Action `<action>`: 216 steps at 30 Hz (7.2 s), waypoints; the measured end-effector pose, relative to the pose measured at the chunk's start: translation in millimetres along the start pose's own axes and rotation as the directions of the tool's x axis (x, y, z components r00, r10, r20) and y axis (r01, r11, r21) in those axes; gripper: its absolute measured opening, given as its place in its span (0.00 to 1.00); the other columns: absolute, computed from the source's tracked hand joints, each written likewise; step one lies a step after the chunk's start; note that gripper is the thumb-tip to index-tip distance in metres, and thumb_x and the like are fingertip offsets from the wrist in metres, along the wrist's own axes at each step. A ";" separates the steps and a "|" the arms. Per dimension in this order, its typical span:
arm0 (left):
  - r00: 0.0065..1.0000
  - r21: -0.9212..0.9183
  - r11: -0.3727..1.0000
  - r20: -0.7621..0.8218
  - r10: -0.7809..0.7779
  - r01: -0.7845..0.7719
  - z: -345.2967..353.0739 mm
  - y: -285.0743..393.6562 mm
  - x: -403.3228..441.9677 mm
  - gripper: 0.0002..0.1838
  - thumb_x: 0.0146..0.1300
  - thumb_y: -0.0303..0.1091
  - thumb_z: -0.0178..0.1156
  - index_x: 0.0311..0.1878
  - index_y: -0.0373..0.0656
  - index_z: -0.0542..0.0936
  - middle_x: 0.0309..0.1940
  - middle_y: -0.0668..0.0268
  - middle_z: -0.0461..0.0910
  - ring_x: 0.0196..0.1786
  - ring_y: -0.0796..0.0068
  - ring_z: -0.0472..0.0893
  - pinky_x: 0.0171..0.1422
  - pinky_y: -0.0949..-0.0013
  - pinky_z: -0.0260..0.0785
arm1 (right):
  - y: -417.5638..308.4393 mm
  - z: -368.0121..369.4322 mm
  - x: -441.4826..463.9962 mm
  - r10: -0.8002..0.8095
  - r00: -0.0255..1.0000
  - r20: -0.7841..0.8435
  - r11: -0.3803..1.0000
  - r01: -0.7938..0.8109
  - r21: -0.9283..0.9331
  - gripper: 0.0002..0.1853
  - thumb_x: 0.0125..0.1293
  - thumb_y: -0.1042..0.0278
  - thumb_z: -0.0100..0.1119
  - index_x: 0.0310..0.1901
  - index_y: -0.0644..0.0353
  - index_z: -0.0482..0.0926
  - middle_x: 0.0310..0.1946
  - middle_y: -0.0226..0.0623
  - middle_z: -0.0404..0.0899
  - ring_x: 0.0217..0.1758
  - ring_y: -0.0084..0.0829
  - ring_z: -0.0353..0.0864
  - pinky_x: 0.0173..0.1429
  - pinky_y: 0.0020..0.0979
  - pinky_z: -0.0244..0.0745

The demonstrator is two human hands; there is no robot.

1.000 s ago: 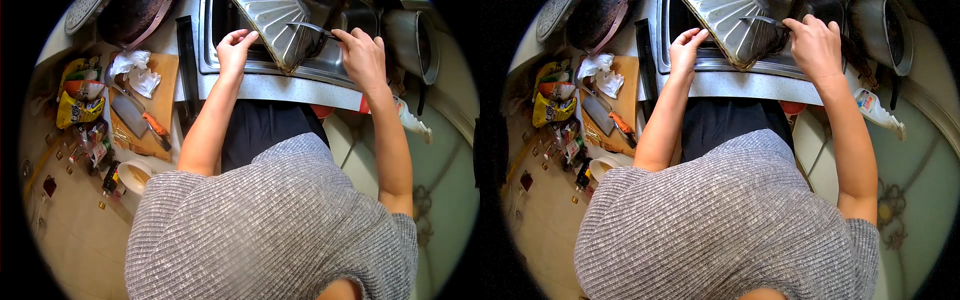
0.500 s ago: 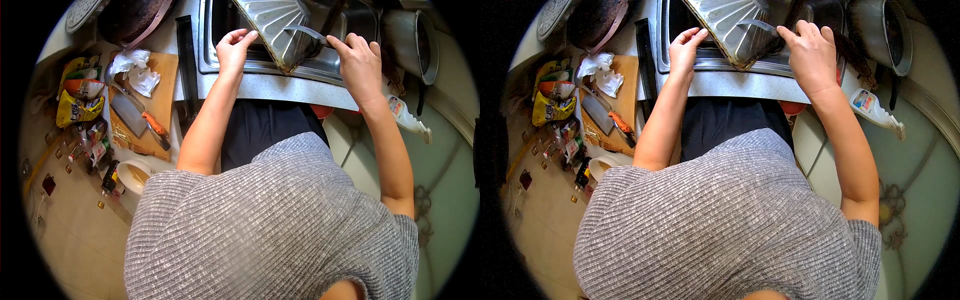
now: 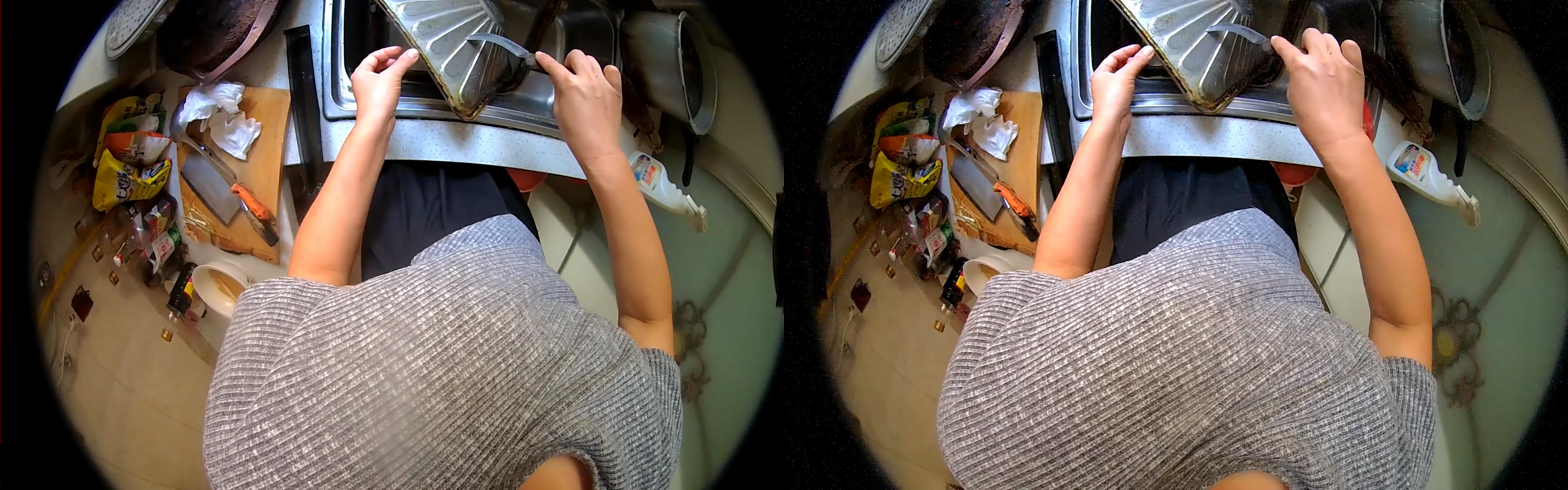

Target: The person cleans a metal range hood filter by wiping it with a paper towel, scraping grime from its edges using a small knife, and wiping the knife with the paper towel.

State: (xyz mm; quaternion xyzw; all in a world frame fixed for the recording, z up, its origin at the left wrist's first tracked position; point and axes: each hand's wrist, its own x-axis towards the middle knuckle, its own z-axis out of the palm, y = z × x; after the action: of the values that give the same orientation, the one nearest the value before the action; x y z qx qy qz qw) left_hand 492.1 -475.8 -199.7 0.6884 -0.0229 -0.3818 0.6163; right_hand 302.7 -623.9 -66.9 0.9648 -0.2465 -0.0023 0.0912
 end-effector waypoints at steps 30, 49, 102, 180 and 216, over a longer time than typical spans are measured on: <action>1.000 -0.006 1.000 -0.009 -0.017 0.017 2.7 1.9 -1.7 0.18 0.51 0.33 0.73 0.44 0.37 0.81 0.35 0.68 0.78 0.39 0.80 0.76 0.47 0.77 0.69 | -0.1 -10.3 -4.1 0.115 0.986 0.117 0.967 -0.138 0.213 0.11 0.60 0.69 0.55 0.43 0.48 0.83 0.29 0.33 0.78 0.36 0.35 0.78 0.47 0.35 0.64; 1.000 -0.010 1.000 -0.005 -0.023 0.023 1.1 -2.9 -0.6 0.18 0.52 0.33 0.72 0.45 0.37 0.81 0.39 0.65 0.81 0.44 0.77 0.77 0.53 0.75 0.68 | 11.7 14.9 15.6 0.336 0.817 0.468 0.690 -0.552 0.469 0.18 0.65 0.57 0.49 0.48 0.60 0.79 0.42 0.49 0.81 0.49 0.50 0.79 0.56 0.40 0.71; 0.999 0.027 0.999 0.004 -0.032 0.032 -0.1 -0.3 -0.5 0.18 0.52 0.34 0.72 0.45 0.37 0.81 0.40 0.65 0.81 0.44 0.77 0.78 0.53 0.75 0.68 | 4.8 16.4 16.7 0.404 0.807 0.430 0.674 -0.581 0.456 0.18 0.64 0.57 0.52 0.47 0.60 0.81 0.41 0.51 0.82 0.47 0.51 0.80 0.56 0.40 0.73; 1.000 -0.018 1.000 0.004 -0.013 0.013 -0.1 -3.6 0.8 0.19 0.50 0.34 0.74 0.43 0.36 0.81 0.32 0.71 0.77 0.35 0.83 0.74 0.44 0.80 0.70 | 1.7 40.3 -9.5 0.477 0.770 0.424 0.547 -0.638 0.543 0.16 0.63 0.56 0.55 0.45 0.57 0.81 0.36 0.51 0.82 0.41 0.50 0.82 0.47 0.39 0.75; 0.999 0.036 0.999 0.017 -0.041 0.040 -3.0 -3.6 3.6 0.19 0.52 0.35 0.73 0.46 0.38 0.81 0.41 0.65 0.81 0.45 0.77 0.77 0.55 0.75 0.67 | -6.5 18.1 4.2 0.419 0.804 0.422 0.662 -0.588 0.464 0.17 0.62 0.57 0.54 0.44 0.61 0.81 0.37 0.52 0.82 0.44 0.51 0.81 0.53 0.41 0.74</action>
State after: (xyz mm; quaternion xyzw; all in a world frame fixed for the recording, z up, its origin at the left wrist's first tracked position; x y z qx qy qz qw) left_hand 494.8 -474.3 -204.8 0.6962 -0.0214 -0.3999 0.5958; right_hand 308.6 -623.4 -85.7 0.8273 -0.5052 -0.0380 -0.2426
